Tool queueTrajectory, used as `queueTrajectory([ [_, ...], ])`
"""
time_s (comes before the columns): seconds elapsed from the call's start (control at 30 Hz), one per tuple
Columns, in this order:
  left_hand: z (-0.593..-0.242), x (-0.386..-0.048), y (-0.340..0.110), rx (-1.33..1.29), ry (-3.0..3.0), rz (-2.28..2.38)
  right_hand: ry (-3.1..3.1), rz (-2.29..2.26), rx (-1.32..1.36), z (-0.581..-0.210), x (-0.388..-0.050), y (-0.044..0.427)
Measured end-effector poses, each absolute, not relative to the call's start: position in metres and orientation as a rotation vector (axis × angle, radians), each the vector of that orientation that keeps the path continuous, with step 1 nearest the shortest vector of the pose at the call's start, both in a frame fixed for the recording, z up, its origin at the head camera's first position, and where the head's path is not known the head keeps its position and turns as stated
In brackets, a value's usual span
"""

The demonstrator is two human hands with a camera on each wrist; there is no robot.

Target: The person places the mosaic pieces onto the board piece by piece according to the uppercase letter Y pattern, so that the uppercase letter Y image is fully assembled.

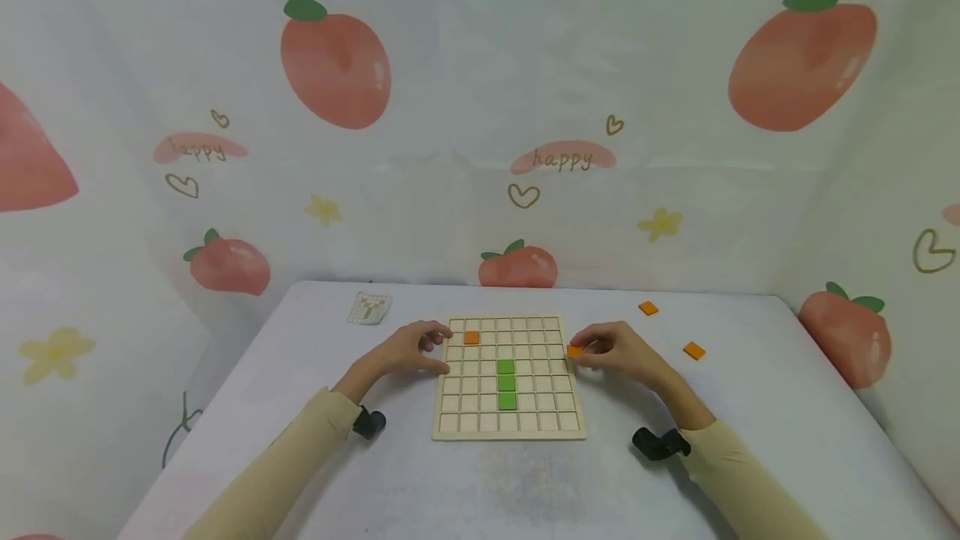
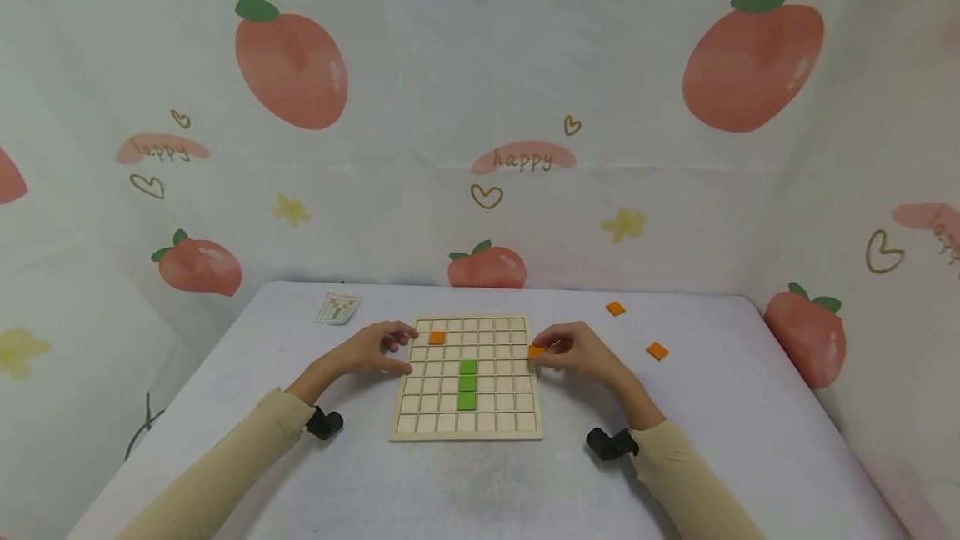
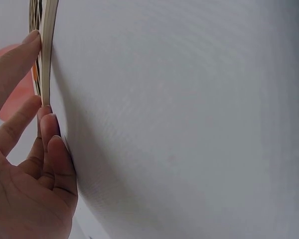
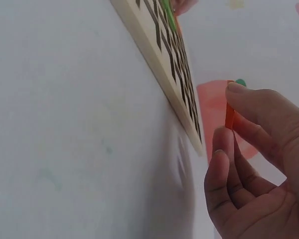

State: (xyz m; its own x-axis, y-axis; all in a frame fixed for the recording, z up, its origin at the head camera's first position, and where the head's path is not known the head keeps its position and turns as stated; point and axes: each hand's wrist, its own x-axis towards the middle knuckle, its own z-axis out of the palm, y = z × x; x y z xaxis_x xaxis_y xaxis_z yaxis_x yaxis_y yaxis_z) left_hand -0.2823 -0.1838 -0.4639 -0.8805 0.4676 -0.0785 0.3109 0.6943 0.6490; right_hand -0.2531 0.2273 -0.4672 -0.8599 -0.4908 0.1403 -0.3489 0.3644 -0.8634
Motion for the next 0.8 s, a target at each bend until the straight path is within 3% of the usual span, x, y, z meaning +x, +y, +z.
queueTrajectory([
  [0.8, -0.464, -0.281, -0.185, 0.61, 2.662, 0.971, 2.471, -1.451, -0.94, -0.469, -0.267, 0.161],
])
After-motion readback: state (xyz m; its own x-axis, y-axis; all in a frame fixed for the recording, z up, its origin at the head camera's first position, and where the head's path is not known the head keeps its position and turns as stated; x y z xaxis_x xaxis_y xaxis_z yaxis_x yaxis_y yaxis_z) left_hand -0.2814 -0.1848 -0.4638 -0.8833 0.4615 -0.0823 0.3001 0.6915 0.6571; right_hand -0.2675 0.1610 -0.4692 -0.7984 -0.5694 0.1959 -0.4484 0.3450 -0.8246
